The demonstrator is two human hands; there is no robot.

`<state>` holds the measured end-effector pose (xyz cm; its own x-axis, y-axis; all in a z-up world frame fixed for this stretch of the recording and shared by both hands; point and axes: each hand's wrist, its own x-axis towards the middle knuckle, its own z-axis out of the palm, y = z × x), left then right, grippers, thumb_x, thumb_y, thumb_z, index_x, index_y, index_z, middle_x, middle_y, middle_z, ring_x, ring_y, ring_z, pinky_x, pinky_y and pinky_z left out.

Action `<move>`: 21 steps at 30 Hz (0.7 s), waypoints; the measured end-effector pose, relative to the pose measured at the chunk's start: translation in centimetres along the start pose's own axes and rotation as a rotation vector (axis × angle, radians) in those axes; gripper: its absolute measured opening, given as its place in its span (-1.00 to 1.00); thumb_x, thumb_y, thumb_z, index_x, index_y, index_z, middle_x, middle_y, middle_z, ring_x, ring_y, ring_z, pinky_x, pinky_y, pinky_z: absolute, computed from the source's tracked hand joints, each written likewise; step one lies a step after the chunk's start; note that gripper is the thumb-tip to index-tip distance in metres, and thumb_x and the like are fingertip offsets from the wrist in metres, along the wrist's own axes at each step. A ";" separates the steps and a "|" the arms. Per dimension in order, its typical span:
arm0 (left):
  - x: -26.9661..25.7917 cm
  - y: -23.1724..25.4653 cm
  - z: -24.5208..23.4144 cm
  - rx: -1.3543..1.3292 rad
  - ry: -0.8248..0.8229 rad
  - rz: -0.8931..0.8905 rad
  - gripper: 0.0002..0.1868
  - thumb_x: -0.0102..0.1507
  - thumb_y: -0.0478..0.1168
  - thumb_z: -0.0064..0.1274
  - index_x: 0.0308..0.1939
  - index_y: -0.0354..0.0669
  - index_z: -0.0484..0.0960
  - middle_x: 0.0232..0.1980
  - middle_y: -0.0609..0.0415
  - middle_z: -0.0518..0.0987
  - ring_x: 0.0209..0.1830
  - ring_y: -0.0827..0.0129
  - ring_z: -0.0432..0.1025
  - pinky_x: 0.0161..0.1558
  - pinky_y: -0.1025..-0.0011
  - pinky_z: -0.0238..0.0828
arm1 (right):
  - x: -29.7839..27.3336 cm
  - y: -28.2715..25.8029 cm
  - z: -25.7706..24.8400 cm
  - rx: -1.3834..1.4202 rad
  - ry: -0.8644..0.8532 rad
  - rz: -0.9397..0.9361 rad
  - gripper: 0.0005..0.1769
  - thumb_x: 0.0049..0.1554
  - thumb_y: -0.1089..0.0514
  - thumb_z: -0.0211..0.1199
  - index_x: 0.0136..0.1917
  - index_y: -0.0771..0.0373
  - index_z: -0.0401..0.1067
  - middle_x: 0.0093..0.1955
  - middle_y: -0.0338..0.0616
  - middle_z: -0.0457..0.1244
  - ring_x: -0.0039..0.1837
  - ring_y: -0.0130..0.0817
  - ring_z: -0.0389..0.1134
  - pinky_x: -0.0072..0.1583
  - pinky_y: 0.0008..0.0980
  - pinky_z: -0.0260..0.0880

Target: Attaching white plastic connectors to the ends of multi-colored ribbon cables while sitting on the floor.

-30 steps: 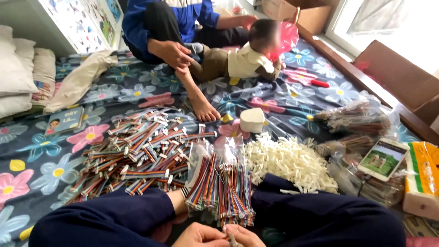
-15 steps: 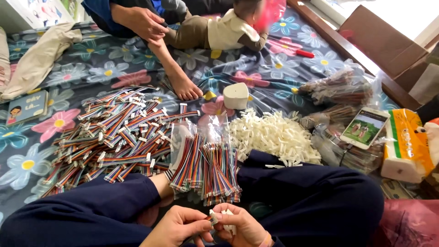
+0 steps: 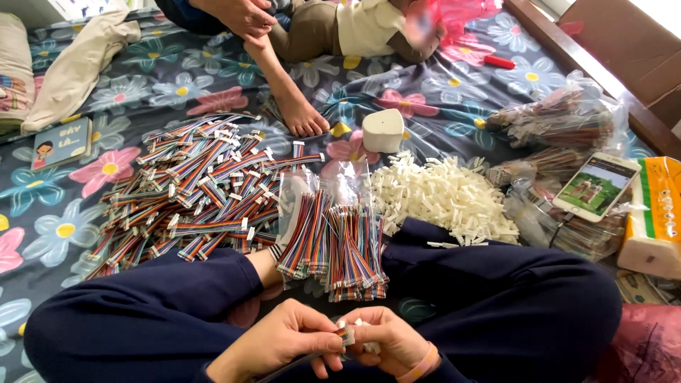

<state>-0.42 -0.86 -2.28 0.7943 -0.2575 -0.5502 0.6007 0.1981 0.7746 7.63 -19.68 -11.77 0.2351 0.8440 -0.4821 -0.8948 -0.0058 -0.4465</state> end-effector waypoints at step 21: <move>1.0 3.2 -1.0 0.081 -0.057 -0.115 -0.79 0.11 -0.33 0.08 -0.39 -0.53 0.64 -0.48 -0.19 0.61 -0.66 0.38 0.41 -0.55 0.60 0.35 | -2.1 -2.9 1.6 -0.047 0.109 -0.127 -0.79 -0.03 0.43 0.16 -0.09 0.59 0.46 -0.43 -0.08 0.21 -0.52 -0.59 -0.10 -0.49 -0.66 -0.22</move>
<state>2.40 0.43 -0.72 0.7126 -0.3281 -0.6201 0.6766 0.0876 0.7311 9.11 -20.57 -8.26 0.3870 0.7767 -0.4970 -0.8370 0.0697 -0.5427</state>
